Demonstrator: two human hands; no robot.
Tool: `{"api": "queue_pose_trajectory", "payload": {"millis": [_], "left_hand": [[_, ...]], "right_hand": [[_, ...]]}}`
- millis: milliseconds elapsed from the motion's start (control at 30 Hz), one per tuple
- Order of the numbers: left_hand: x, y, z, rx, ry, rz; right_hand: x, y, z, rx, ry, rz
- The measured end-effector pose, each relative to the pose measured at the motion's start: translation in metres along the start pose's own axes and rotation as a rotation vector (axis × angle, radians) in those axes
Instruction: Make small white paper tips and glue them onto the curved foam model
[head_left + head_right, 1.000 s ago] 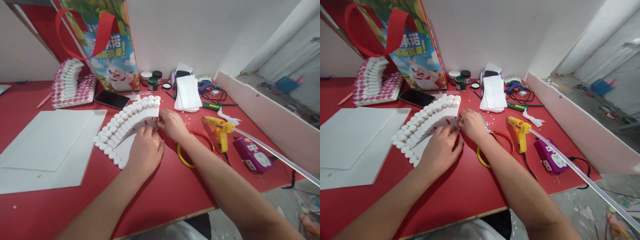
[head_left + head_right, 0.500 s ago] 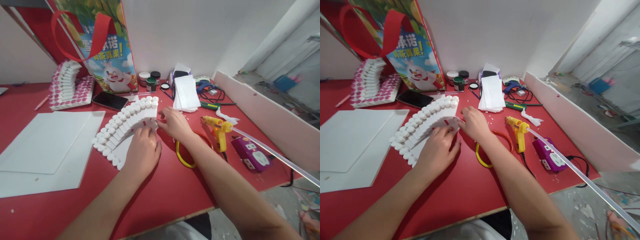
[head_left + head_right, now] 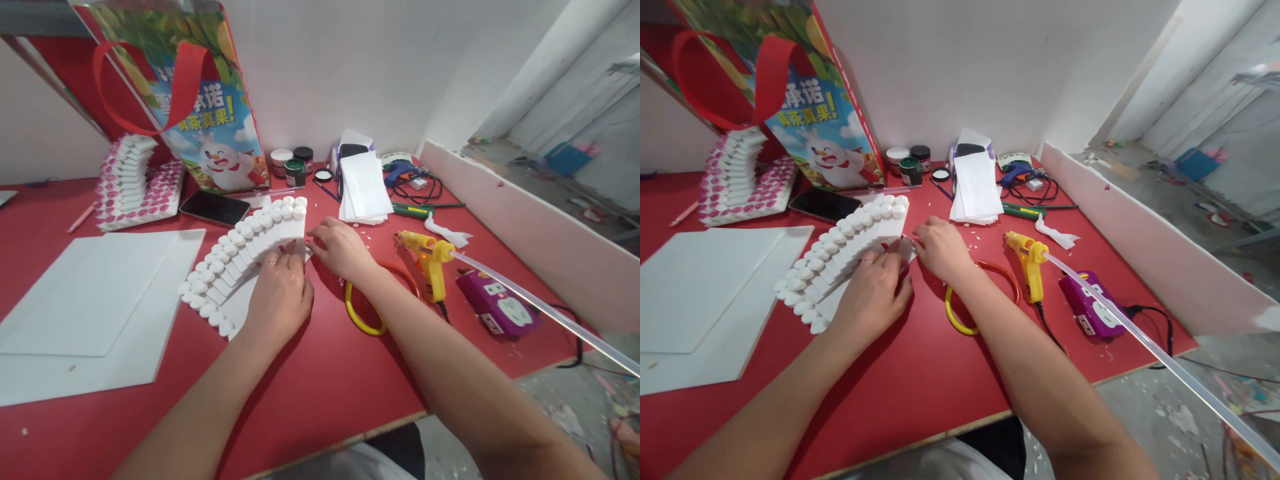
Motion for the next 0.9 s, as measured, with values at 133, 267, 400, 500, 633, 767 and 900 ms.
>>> {"api": "queue_pose_trajectory", "payload": {"millis": [133,267,400,500,633,767,900], "left_hand": [[-0.0022,0.0002,0.0018,0.015,-0.03,0.013],[-0.0013,-0.0013,0.0021,-0.005,-0.026,-0.004],[0.0014,-0.0032,0.0015,0.001,0.009,-0.03],[0.0029,-0.004,0.0018,0.002,0.015,-0.047],[0.0035,-0.0043,0.0025,-0.005,0.01,-0.055],[0.0028,-0.0044,0.003,0.014,0.009,-0.047],[0.0021,-0.0033,0.0026,0.025,0.002,-0.052]], "right_hand": [[0.0037,-0.0023,0.0021,0.039,0.018,-0.055],[0.0054,-0.0053,0.0031,0.042,0.027,-0.07],[0.006,-0.0072,0.0043,0.037,0.024,-0.074],[0.0064,-0.0072,0.0049,0.046,0.024,-0.083],[0.0067,-0.0066,0.005,0.053,0.023,-0.096],[0.0067,-0.0067,0.0053,0.06,0.024,-0.104],[0.0079,-0.0066,0.0057,0.073,0.022,-0.117]]}}
Point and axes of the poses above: each hand's wrist, its own z-axis towards the middle knuckle, its own y-axis out of the back of the hand, x = y × z, the point moved 2 cm from there along z, towards the middle knuckle, and after that the axes turned 2 degrees about y, right-handed, at the moved point
